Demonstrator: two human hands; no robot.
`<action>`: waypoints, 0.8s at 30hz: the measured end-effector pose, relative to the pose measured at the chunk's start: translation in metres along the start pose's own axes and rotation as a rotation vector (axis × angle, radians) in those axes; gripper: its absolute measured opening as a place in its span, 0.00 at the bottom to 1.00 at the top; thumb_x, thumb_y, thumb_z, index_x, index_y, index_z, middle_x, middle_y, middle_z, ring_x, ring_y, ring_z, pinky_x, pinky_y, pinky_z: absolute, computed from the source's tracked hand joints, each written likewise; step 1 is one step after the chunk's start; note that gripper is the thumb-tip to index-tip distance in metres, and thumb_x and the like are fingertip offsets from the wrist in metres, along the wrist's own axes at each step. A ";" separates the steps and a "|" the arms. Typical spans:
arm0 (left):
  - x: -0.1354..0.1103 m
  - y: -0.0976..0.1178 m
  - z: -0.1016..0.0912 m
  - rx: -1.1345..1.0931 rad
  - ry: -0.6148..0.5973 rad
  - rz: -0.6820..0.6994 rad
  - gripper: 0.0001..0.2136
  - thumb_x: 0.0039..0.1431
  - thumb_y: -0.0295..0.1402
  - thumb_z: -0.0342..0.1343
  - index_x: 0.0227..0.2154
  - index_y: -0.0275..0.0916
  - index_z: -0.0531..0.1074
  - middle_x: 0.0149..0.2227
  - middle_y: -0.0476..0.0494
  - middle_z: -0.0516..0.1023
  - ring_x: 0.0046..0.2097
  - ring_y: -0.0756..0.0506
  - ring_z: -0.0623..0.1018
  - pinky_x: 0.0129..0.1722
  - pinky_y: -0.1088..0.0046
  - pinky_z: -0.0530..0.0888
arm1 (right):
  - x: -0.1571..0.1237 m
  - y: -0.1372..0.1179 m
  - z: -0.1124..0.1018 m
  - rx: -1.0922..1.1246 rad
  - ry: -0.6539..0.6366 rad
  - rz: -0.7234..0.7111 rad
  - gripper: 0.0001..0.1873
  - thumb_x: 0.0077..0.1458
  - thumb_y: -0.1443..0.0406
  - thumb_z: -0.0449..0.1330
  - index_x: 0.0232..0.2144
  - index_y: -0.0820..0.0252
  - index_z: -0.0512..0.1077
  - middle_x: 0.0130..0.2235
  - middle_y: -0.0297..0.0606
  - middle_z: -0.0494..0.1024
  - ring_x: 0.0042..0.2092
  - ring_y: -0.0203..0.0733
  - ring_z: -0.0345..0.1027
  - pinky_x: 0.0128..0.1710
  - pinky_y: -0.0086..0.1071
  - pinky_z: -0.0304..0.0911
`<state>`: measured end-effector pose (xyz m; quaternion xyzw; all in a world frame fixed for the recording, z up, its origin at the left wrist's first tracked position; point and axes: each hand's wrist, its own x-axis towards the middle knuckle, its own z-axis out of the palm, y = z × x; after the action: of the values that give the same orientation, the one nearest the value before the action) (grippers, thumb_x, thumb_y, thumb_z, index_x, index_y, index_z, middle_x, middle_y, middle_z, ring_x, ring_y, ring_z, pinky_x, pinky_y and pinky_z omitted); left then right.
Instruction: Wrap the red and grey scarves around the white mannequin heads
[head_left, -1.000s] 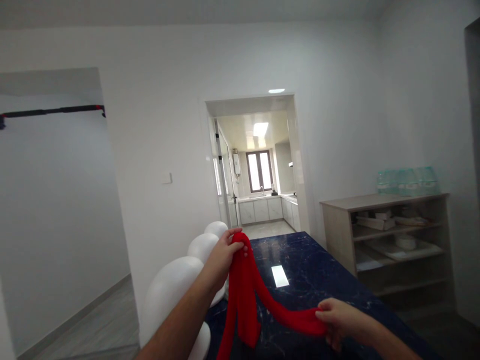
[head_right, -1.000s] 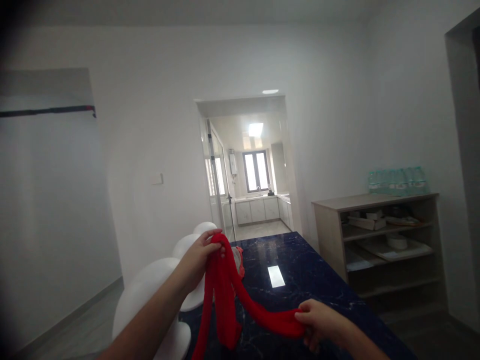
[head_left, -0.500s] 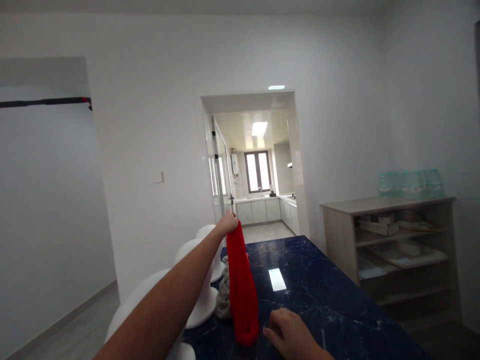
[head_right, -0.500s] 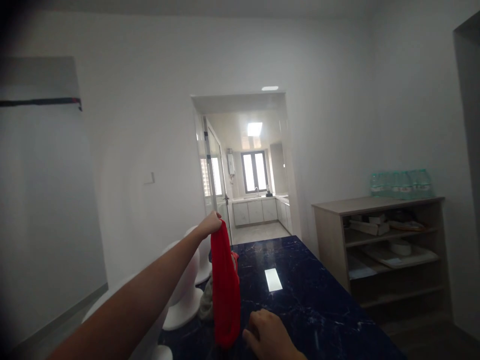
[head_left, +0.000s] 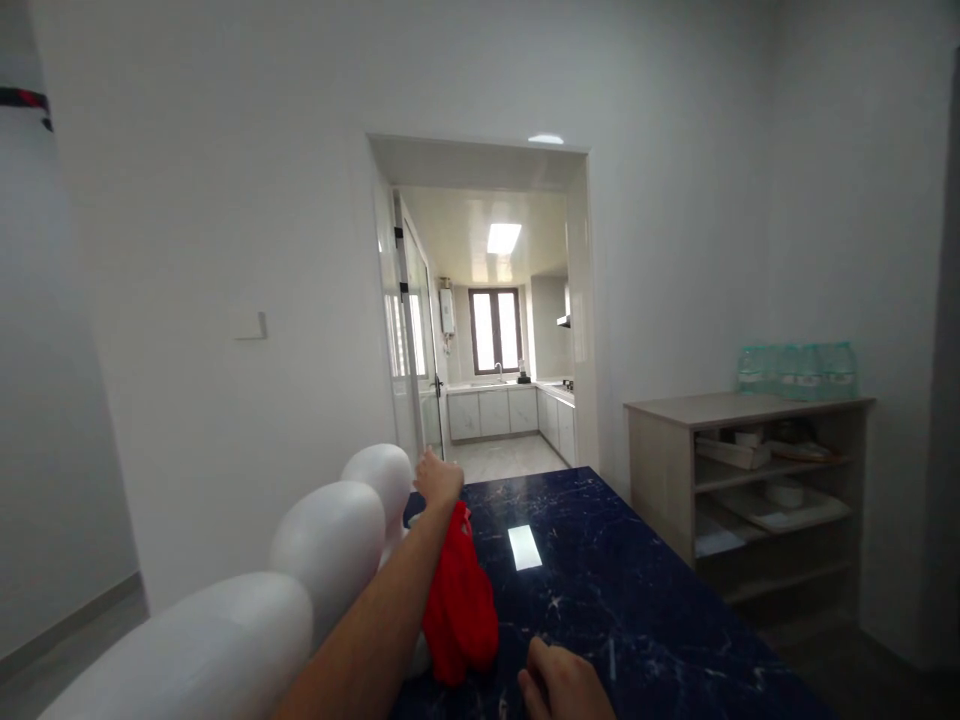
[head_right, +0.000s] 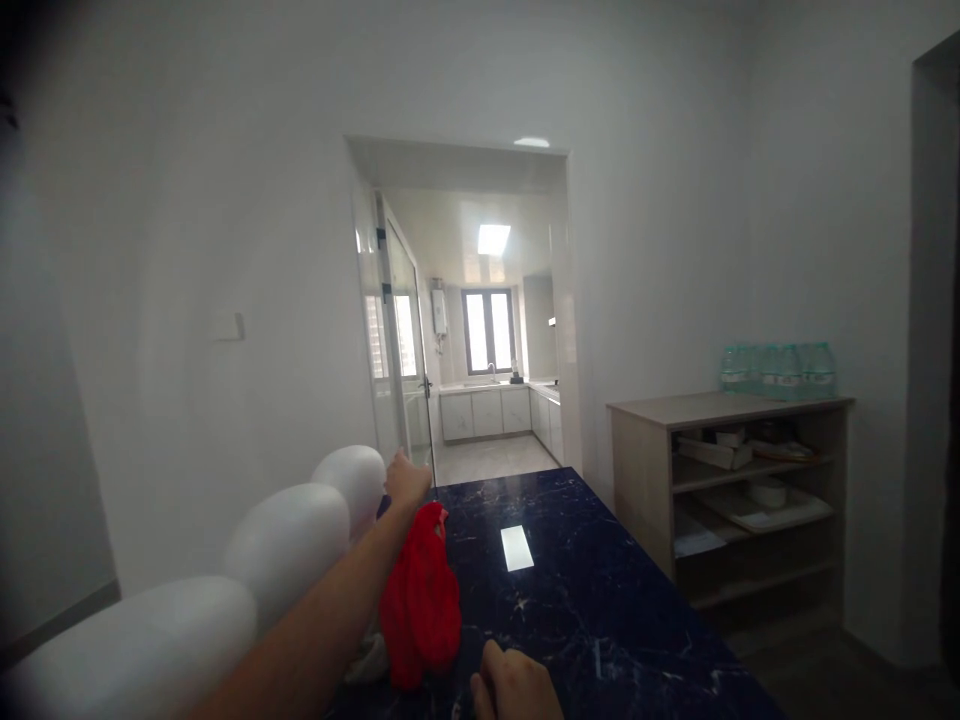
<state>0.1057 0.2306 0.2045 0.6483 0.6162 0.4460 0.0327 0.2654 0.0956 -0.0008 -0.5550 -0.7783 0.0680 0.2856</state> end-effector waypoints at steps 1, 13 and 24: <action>-0.011 0.000 0.010 0.016 -0.022 -0.004 0.20 0.69 0.42 0.61 0.58 0.38 0.72 0.58 0.38 0.76 0.54 0.40 0.79 0.53 0.54 0.80 | -0.001 0.001 -0.001 0.010 0.026 -0.008 0.04 0.66 0.64 0.57 0.36 0.53 0.71 0.36 0.36 0.83 0.38 0.44 0.78 0.35 0.32 0.54; -0.162 -0.065 0.043 0.517 -0.467 0.166 0.21 0.63 0.29 0.49 0.53 0.31 0.81 0.60 0.23 0.79 0.70 0.25 0.68 0.72 0.38 0.55 | -0.005 0.001 -0.032 0.108 0.182 0.088 0.11 0.70 0.64 0.54 0.33 0.54 0.70 0.32 0.34 0.82 0.35 0.40 0.76 0.35 0.31 0.52; -0.198 -0.131 0.008 0.303 -0.367 0.317 0.25 0.62 0.29 0.53 0.61 0.47 0.76 0.74 0.46 0.64 0.77 0.35 0.56 0.76 0.45 0.52 | 0.001 0.045 -0.048 0.070 0.241 0.091 0.22 0.73 0.55 0.48 0.31 0.55 0.72 0.35 0.38 0.82 0.40 0.45 0.76 0.41 0.33 0.59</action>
<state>0.0410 0.1013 0.0158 0.8040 0.5504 0.2237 -0.0237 0.3273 0.1033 0.0200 -0.5837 -0.7094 0.0410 0.3930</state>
